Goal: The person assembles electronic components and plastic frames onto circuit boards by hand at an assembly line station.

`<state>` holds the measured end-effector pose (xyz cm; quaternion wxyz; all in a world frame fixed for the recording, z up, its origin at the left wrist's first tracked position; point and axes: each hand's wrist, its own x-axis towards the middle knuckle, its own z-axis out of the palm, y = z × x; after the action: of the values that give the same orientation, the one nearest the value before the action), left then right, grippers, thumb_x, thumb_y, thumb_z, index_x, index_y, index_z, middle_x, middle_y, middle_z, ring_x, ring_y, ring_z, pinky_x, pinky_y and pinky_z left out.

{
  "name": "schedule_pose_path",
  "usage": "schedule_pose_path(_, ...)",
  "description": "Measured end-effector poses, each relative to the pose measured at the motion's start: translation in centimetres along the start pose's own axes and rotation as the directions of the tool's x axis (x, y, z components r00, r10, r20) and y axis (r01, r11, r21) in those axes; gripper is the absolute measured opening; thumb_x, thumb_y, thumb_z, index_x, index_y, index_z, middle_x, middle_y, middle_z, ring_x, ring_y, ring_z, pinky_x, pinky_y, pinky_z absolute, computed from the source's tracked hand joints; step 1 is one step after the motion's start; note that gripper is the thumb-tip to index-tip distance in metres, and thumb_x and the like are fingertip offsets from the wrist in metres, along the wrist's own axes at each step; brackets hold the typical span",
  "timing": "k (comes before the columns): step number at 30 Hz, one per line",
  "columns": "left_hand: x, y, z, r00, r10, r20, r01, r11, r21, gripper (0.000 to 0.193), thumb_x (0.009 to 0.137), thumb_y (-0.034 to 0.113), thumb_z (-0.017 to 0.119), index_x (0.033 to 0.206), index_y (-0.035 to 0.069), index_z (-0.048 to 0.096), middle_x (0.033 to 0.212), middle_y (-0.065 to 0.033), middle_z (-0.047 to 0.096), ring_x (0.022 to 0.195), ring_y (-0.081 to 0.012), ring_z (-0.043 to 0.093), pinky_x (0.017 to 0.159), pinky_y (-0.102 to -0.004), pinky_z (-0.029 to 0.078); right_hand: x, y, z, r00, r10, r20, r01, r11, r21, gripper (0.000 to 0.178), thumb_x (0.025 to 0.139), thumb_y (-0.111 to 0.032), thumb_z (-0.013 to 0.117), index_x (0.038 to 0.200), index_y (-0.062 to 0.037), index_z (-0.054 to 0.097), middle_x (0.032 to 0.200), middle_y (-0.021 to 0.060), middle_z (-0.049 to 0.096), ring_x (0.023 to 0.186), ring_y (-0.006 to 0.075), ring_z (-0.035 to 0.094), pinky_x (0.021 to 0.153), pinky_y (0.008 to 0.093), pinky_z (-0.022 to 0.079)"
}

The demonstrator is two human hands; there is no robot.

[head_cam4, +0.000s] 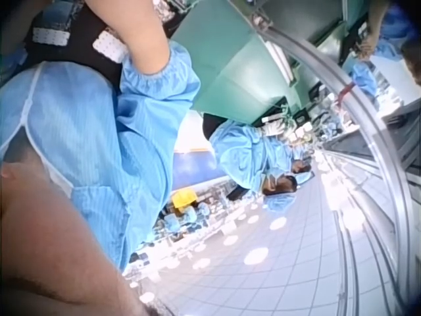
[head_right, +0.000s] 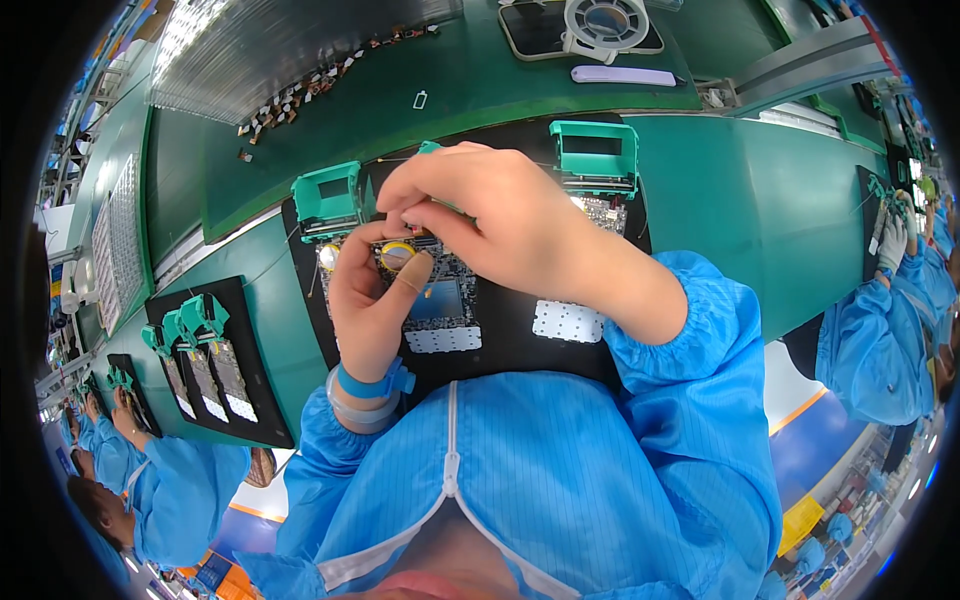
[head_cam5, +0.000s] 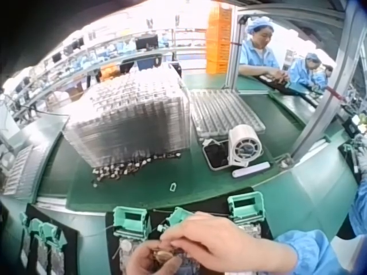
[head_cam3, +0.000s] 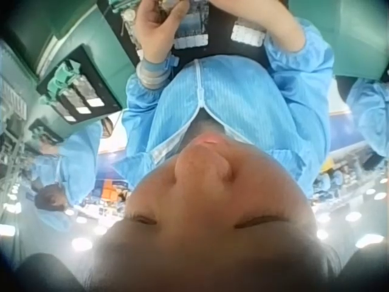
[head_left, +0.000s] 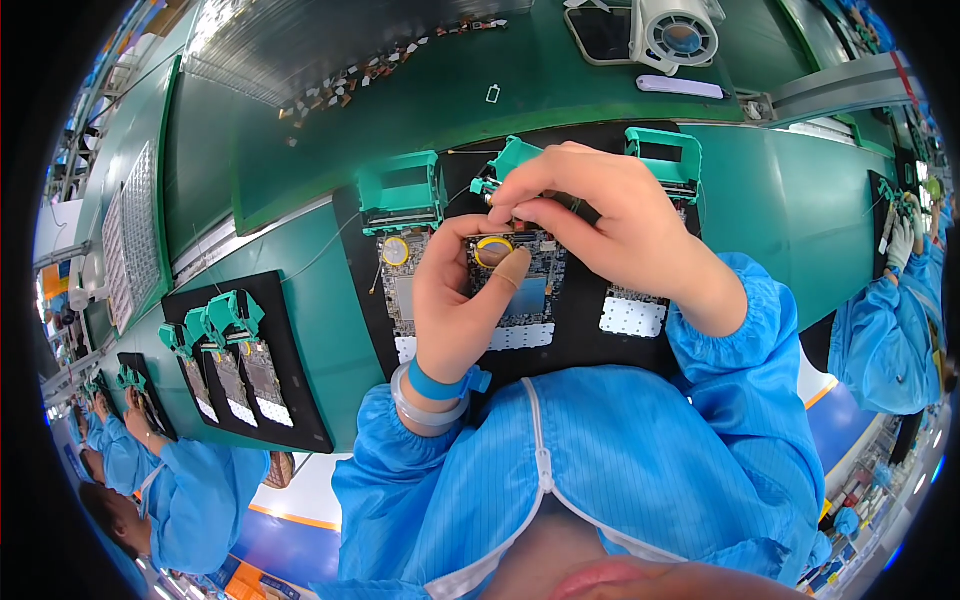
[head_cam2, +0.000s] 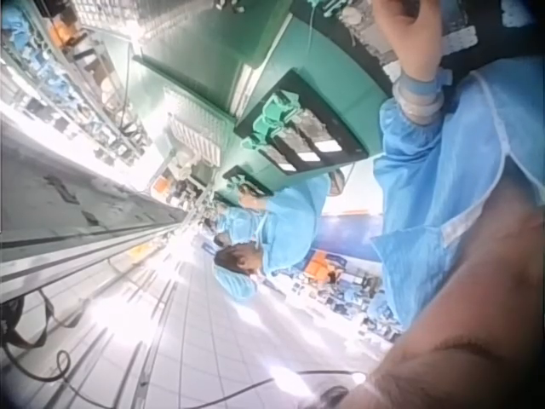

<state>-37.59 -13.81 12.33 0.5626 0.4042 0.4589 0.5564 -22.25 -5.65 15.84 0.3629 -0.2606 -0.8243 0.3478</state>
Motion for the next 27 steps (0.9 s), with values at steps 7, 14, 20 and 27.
schedule_pose_path(7, 0.02, -0.05, -0.06, 1.0, -0.009, -0.003, 0.009, 1.0, 0.006, 0.03, 0.081, -0.004, 0.063, 0.107, 0.002, 0.051, 0.092, -0.0002, 0.056, 0.082, -0.0036, 0.051, 0.071, -0.0172, 0.042, -0.08, -0.15, -0.05, 1.0, 0.018, 0.003, -0.018, 1.0, 0.012, 0.017, 0.079, 0.004, 0.06, 0.093, -0.0042, 0.064, 0.085, 0.0067, 0.067, 0.078, 0.0214, 0.063, 0.066, 0.0288, 0.05)
schedule_pose_path(14, 0.05, 0.08, -0.01, 1.0, -0.007, -0.001, 0.007, 1.0, 0.007, 0.03, 0.081, -0.005, 0.063, 0.107, 0.002, 0.051, 0.094, -0.0008, 0.057, 0.082, -0.0038, 0.051, 0.071, -0.0172, 0.042, -0.12, -0.11, 0.31, 0.998, 0.026, -0.061, -0.026, 1.0, 0.003, 0.017, 0.079, 0.005, 0.059, 0.092, -0.0037, 0.064, 0.084, 0.0075, 0.066, 0.076, 0.0214, 0.063, 0.065, 0.0284, 0.05)
schedule_pose_path(20, 0.01, -0.09, -0.1, 1.0, 0.0, 0.002, 0.0, 1.0, 0.005, 0.029, 0.081, -0.005, 0.063, 0.106, 0.002, 0.051, 0.094, -0.0012, 0.057, 0.084, -0.0043, 0.052, 0.072, -0.0177, 0.042, -0.07, -0.14, 0.25, 0.999, 0.015, -0.035, -0.015, 1.0, -0.007, 0.017, 0.078, 0.006, 0.059, 0.091, -0.0036, 0.064, 0.084, 0.0076, 0.065, 0.075, 0.0215, 0.063, 0.064, 0.0287, 0.05)
schedule_pose_path(27, 0.06, -0.01, -0.07, 1.0, 0.006, 0.008, -0.006, 1.0, -0.004, 0.03, 0.081, -0.005, 0.062, 0.107, 0.002, 0.051, 0.095, -0.0014, 0.057, 0.085, -0.0048, 0.053, 0.072, -0.0181, 0.043, -0.08, -0.01, 0.14, 1.0, -0.025, -0.016, 0.025, 1.0, -0.001, 0.016, 0.078, 0.004, 0.06, 0.091, -0.0043, 0.064, 0.085, 0.0064, 0.066, 0.077, 0.0219, 0.063, 0.065, 0.029, 0.05)
